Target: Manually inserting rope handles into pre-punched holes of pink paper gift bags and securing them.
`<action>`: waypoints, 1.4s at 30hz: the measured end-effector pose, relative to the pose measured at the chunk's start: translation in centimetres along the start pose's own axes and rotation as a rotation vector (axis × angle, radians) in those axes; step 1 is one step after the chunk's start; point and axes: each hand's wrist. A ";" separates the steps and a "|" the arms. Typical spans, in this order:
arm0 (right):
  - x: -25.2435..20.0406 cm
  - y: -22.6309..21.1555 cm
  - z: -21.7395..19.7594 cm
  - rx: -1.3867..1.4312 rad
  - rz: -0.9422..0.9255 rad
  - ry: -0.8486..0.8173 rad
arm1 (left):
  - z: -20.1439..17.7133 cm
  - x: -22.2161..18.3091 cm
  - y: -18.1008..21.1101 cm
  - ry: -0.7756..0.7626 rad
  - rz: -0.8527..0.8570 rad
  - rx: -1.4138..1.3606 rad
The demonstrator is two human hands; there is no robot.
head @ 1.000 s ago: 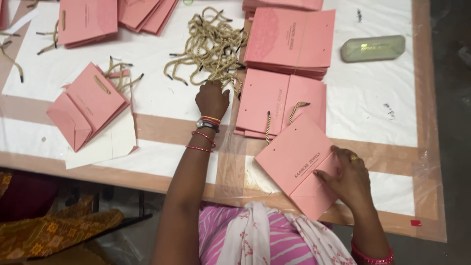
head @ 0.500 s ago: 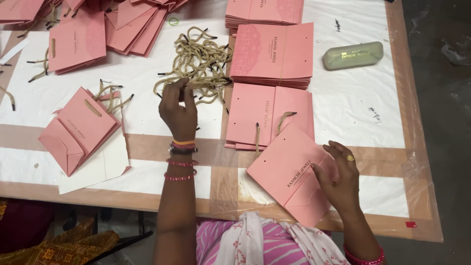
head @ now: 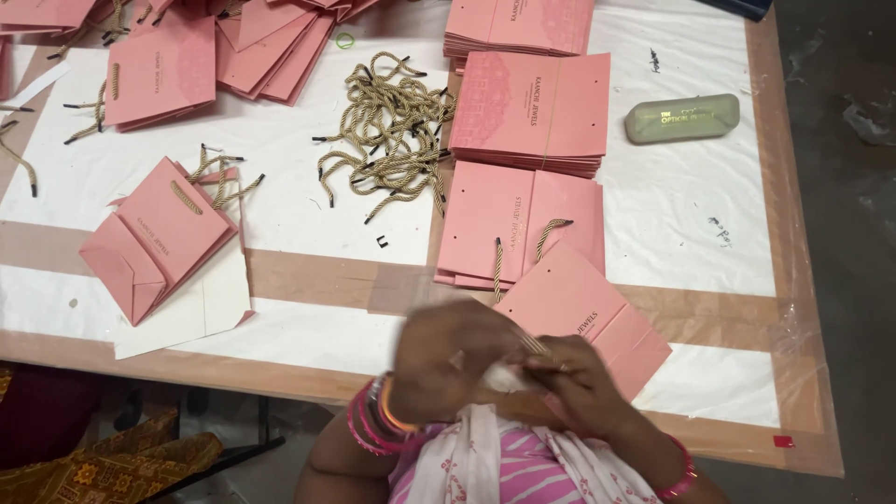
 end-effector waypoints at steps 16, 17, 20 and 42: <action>-1.8 -6.0 -0.6 -0.283 0.042 0.249 | 9.6 -1.7 -7.3 -0.182 -0.219 0.031; -2.0 -5.0 0.1 -0.114 0.129 0.359 | 9.3 -1.9 -7.4 -0.173 -0.241 0.042; -1.8 -4.6 0.9 -0.129 0.246 0.476 | 8.9 -3.0 -7.5 -0.155 -0.295 0.028; 1.0 0.2 -1.3 0.036 0.119 0.725 | 7.8 -0.2 -17.2 -0.114 -0.754 -0.313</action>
Point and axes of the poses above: each hand's wrist, its own x-axis towards the middle knuckle, its own z-axis out of the palm, y = z × x, and after that the axes turned 7 degrees about -y, right-handed
